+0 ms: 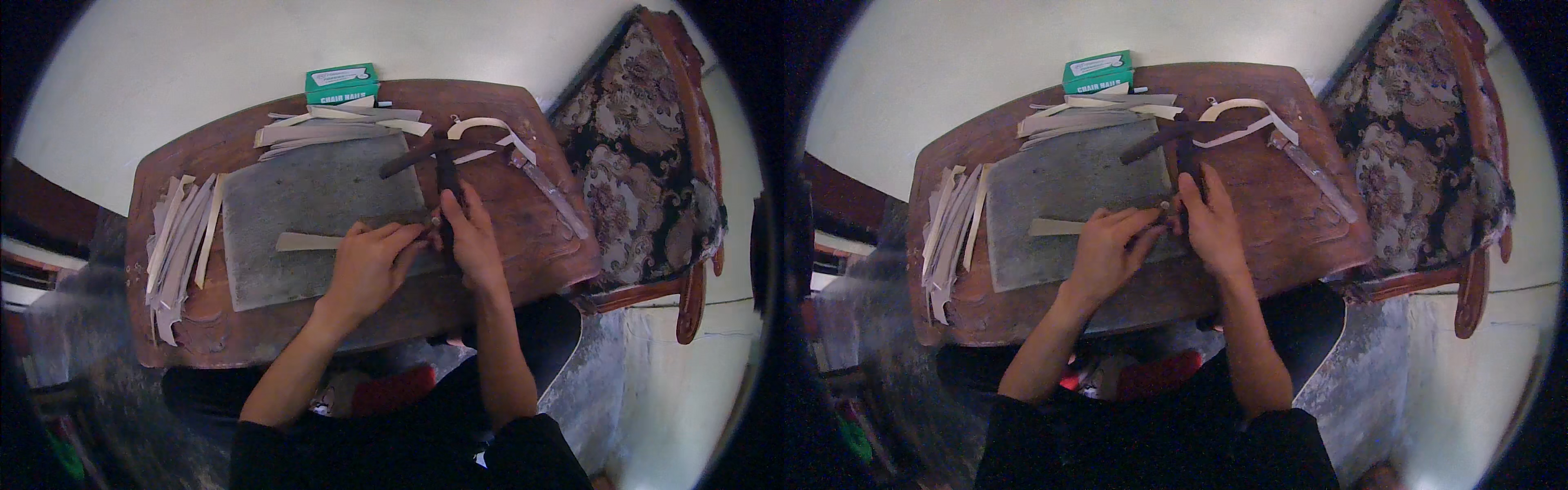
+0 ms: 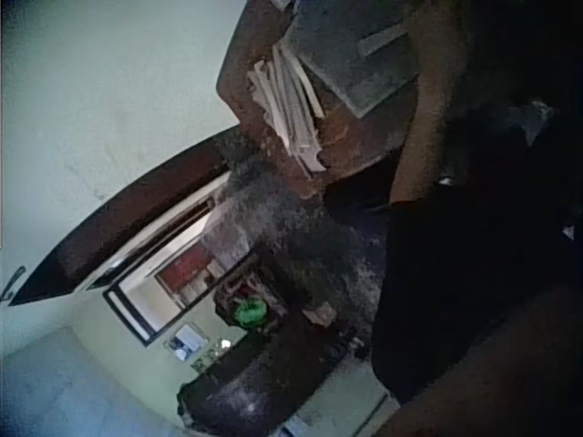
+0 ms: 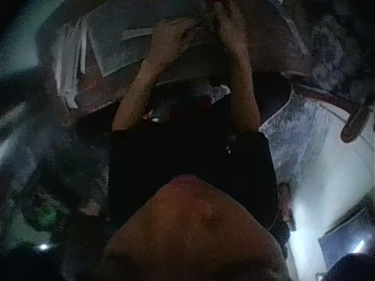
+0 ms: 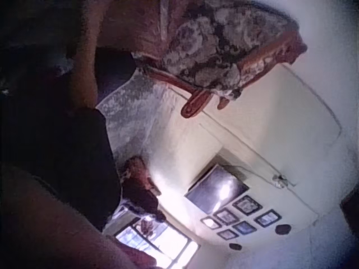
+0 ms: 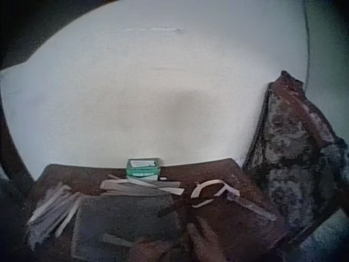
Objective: The person hammers nails into a small wooden piece on a workbench, then opens a box of nails and inserts several nails into pre-drilled holes in a wooden strip. The person continues to place nails into the strip without hammering them in.
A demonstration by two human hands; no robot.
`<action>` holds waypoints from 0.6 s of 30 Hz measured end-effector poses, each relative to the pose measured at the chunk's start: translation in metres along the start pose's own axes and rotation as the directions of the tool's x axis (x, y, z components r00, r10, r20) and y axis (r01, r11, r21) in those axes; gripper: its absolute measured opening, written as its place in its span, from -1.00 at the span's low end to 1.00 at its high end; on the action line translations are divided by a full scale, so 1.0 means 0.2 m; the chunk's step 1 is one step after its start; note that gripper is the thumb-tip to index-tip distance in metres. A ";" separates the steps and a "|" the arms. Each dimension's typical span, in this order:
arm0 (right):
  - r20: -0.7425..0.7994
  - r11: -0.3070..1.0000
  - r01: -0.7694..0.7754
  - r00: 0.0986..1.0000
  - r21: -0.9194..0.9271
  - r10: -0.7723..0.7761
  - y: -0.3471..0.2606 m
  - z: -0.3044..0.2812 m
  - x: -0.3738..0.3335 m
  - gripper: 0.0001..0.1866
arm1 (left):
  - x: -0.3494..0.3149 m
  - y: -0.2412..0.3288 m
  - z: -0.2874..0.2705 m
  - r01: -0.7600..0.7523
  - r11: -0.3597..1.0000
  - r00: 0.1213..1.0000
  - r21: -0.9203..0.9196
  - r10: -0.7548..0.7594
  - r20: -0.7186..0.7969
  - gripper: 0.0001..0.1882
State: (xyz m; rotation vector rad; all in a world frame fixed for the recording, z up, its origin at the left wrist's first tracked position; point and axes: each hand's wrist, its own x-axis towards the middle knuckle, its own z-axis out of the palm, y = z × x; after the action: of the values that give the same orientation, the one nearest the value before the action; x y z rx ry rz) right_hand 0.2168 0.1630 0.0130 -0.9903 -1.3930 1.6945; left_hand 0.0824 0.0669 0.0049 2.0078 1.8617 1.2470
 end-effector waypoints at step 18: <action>0.062 0.650 0.379 0.888 -0.658 -0.455 -0.49 -0.13 -0.32 -0.61 | -0.02 -0.02 0.01 0.039 0.998 0.999 -0.058 -0.039 0.005 -0.79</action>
State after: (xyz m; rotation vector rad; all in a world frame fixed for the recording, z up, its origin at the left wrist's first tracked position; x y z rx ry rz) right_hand 0.2745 0.1323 0.1135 -0.9867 -2.0202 0.7781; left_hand 0.0822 0.0655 -0.0009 1.9337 1.8322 1.2706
